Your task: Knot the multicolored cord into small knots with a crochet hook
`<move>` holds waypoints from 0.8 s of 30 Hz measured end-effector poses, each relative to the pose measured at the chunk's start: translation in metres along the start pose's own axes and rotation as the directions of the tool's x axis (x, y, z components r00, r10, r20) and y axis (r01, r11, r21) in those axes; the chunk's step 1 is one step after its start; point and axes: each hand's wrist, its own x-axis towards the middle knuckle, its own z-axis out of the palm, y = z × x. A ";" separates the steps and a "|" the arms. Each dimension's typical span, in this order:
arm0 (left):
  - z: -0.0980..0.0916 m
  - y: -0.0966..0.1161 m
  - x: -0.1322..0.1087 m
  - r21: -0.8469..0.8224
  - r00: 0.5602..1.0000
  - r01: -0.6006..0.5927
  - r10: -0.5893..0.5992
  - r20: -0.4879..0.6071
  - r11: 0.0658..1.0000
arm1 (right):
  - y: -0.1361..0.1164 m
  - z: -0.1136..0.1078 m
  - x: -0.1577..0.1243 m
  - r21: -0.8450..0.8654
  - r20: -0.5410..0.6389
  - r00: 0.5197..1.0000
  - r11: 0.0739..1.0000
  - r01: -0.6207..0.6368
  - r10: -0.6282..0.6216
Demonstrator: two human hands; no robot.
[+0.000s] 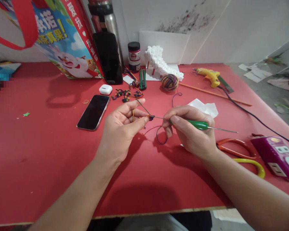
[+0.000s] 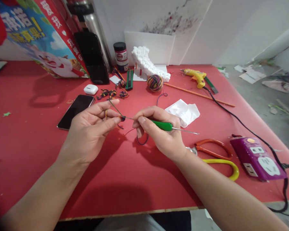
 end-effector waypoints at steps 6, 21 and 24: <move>0.001 0.000 -0.001 0.041 0.999 -0.040 0.040 -0.006 0.998 | 0.000 0.000 0.000 0.016 0.018 1.000 1.000 -0.003 0.002; -0.001 0.003 -0.005 0.284 0.978 -0.207 0.198 0.062 0.936 | -0.001 -0.001 0.003 0.001 0.019 0.999 0.999 -0.048 0.048; -0.001 0.005 -0.005 0.297 0.976 -0.215 0.198 0.087 0.930 | -0.002 -0.002 0.004 0.026 0.030 0.999 0.999 -0.045 0.044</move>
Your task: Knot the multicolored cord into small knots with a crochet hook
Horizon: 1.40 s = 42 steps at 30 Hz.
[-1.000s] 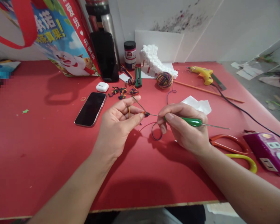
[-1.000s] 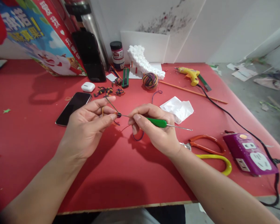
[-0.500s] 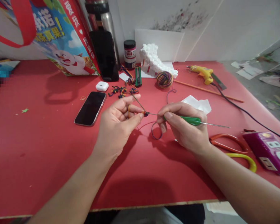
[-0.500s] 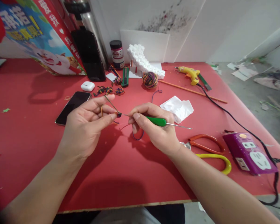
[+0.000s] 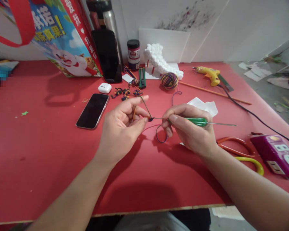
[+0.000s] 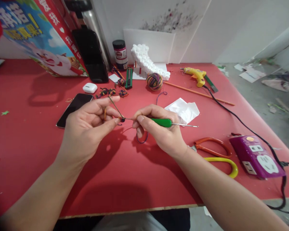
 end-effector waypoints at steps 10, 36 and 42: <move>0.002 -0.005 -0.003 0.121 0.998 -0.057 0.061 -0.031 0.991 | -0.015 0.009 -0.005 -0.368 0.071 0.984 0.912 0.179 -0.164; 0.008 -0.011 0.006 -0.392 0.952 0.253 -0.299 -0.061 0.885 | -0.011 0.010 -0.006 -0.425 0.161 0.926 0.823 0.377 -0.342; 0.009 -0.011 0.005 -0.349 0.957 0.239 -0.282 -0.076 0.906 | -0.012 0.010 -0.006 -0.459 0.152 0.933 0.813 0.359 -0.326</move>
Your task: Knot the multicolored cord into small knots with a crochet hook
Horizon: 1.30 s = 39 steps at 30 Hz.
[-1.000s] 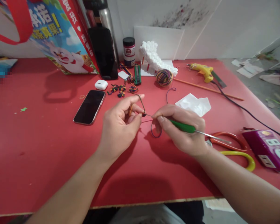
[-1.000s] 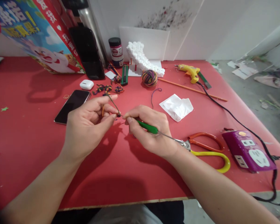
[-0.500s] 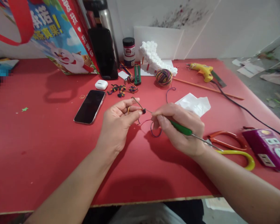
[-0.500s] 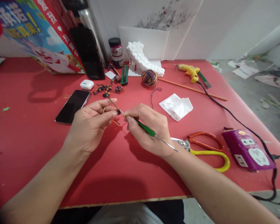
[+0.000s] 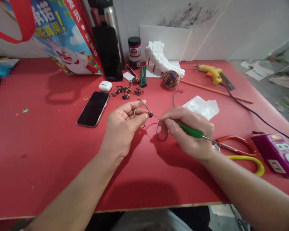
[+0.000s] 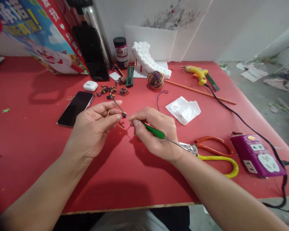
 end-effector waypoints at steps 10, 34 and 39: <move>0.002 -0.004 -0.005 0.311 0.973 -0.217 0.230 -0.005 0.925 | 0.001 0.000 0.000 -0.155 0.027 0.995 0.982 0.103 -0.100; 0.007 -0.017 0.003 0.152 0.961 -0.219 0.241 -0.139 0.964 | 0.004 0.027 -0.006 0.091 -0.068 0.987 0.986 -0.141 0.147; 0.005 -0.020 0.001 0.302 0.942 -0.272 0.317 -0.108 0.914 | 0.006 0.030 -0.007 0.290 -0.020 0.948 0.909 -0.299 0.318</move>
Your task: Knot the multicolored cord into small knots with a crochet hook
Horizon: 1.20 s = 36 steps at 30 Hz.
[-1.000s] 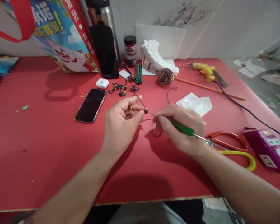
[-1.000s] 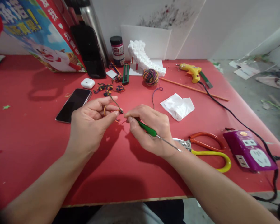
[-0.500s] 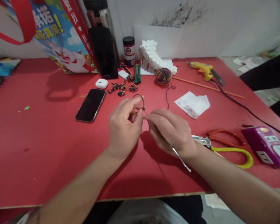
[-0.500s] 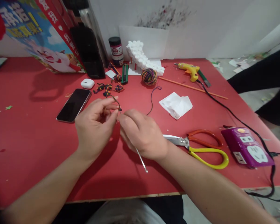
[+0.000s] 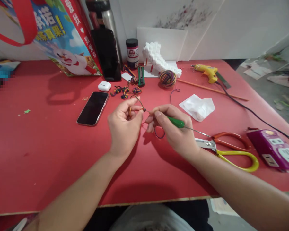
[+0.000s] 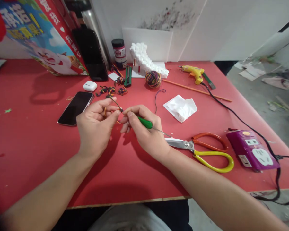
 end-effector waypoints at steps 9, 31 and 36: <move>0.001 0.004 0.005 -0.139 0.990 0.139 -0.138 0.019 0.980 | 0.006 -0.015 0.001 -0.689 0.531 0.752 0.318 0.651 -0.391; 0.002 0.009 0.000 -0.202 0.979 0.201 -0.192 0.062 0.959 | 0.002 -0.025 0.011 -0.346 0.176 0.922 0.855 0.386 -0.345; 0.001 0.010 0.000 -0.184 0.977 0.210 -0.201 0.068 0.960 | 0.000 -0.022 0.009 -0.155 0.043 0.990 0.978 0.142 -0.137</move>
